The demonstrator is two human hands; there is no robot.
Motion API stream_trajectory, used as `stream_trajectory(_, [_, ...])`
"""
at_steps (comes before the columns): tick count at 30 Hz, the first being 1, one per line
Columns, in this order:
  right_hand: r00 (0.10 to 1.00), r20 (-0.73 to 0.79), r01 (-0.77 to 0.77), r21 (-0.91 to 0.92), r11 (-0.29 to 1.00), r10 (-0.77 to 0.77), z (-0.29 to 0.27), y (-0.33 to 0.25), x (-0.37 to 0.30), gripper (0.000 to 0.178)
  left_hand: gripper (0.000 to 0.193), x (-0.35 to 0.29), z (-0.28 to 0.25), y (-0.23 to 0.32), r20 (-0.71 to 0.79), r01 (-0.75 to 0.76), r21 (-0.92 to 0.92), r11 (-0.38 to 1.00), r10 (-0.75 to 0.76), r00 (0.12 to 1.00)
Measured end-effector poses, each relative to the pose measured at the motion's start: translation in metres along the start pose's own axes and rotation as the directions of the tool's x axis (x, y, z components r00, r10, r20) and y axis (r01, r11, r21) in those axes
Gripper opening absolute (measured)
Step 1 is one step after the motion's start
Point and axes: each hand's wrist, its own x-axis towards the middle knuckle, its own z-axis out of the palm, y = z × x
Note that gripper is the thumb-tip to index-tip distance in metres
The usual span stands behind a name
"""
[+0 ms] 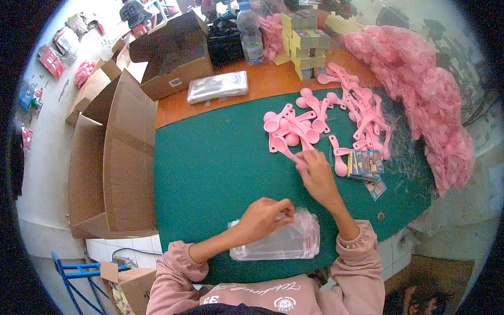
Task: The person repeatedly picks up pink plastic spoons and small printed cards, places them into clear plastic bags, and seals each bag. The person stacks the sealed bags on the table and occasionally moves them into a cardboard box.
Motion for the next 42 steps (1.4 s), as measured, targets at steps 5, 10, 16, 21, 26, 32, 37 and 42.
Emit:
stream_trajectory(5, [0.975,-0.132,-0.083,0.539,0.838,0.181,-0.009,0.001,0.003,0.028,0.022,0.008,-0.015,-0.009,-0.075,-0.131,-0.08,0.988,0.125,0.989])
stream_trajectory(10, [0.966,-0.011,-0.153,0.778,0.609,0.257,-0.032,0.004,0.001,0.015,0.022,0.013,-0.03,-0.001,0.121,0.118,-0.194,0.974,-0.096,0.988])
stream_trajectory(16, [0.905,0.388,-0.367,0.496,0.787,0.177,-0.046,0.001,-0.002,0.014,0.013,0.013,-0.035,-0.005,0.229,0.239,-0.239,0.941,-0.185,0.956])
stream_trajectory(21, [0.906,0.38,-0.314,0.304,0.899,0.188,-0.047,0.002,-0.004,0.015,0.014,0.014,-0.049,-0.019,0.162,0.095,-0.569,0.817,-0.002,0.987])
stream_trajectory(26, [0.944,0.046,-0.286,0.609,0.74,0.327,-0.043,-0.007,-0.001,0.012,0.016,0.016,-0.053,-0.016,0.186,0.337,-0.649,0.682,-0.287,0.94])
stream_trajectory(32, [0.925,-0.2,-0.106,0.683,0.723,0.325,-0.031,-0.016,-0.004,0.015,0.024,0.021,-0.051,-0.024,0.111,0.352,-0.652,0.671,-0.374,0.921])
stream_trajectory(37, [0.909,-0.273,-0.075,0.636,0.768,0.315,-0.026,-0.015,-0.003,0.017,0.029,0.022,-0.051,-0.027,0.086,0.313,-0.611,0.727,-0.332,0.939])
stream_trajectory(42, [0.923,-0.259,-0.069,0.616,0.785,0.285,-0.021,-0.017,-0.005,0.017,0.03,0.022,-0.053,-0.026,0.091,0.307,-0.528,0.792,-0.307,0.947])
